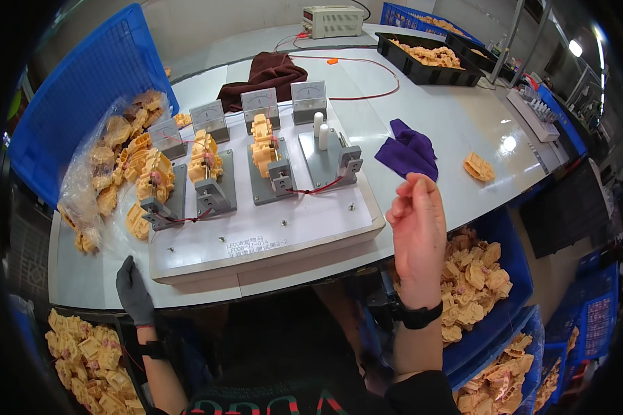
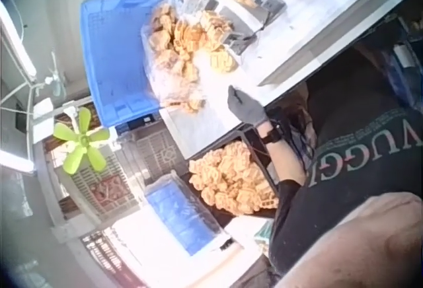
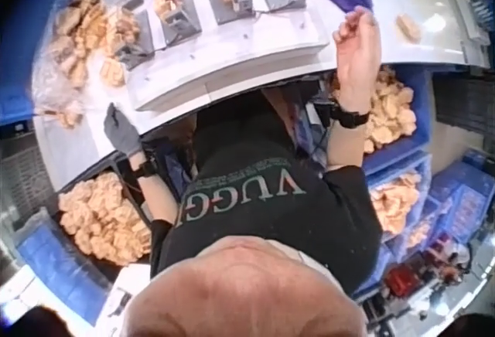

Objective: Manually assemble plastic toy parts and use a test fixture to verify assembly.

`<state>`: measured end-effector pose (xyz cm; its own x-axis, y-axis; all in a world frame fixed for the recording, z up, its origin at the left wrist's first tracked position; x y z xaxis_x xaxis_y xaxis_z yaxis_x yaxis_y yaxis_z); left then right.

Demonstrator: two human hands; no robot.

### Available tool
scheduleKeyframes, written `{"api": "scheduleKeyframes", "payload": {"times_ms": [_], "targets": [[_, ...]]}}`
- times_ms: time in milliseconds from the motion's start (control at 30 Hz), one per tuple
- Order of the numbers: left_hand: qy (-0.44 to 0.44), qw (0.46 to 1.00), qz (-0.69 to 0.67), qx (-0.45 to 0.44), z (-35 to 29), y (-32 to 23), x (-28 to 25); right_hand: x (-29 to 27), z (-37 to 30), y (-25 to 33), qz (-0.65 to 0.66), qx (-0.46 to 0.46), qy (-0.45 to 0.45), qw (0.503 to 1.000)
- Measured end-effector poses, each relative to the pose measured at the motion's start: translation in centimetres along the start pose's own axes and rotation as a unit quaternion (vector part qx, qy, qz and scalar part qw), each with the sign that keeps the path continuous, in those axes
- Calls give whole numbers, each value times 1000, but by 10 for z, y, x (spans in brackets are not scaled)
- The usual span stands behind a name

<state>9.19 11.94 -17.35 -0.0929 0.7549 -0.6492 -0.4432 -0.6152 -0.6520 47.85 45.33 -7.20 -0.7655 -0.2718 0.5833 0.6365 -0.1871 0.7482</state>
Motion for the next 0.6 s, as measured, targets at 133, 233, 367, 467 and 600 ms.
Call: {"api": "scheduleKeyframes", "payload": {"times_ms": [133,233,367,467,600], "targets": [[23,999,21,25,4,9,-8,11,-6,-26,-72,-18,32,997],[143,986,-80,-35,19,-27,10,3,-18,-31,-63,-66,57,994],[104,991,36,75,58,-80,-4,17,-31,-40,-75,-72,103,989],[150,947,261,108,83,-106,9,18,-35,-46,-74,-62,102,990],[272,899,336,68,105,-94,32,13,-37,-51,-60,-50,103,992]]}}
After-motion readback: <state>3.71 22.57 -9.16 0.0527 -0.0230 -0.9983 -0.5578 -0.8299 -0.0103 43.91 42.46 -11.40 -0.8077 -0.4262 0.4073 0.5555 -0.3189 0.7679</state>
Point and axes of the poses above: each hand's wrist, its own z-axis towards the middle knuckle, its own x-axis out of the palm, y = z × x, the point moved 2 cm from there along z, towards the middle knuckle, and after that the axes turned 11 degrees about -x, right-handed, at the moved point
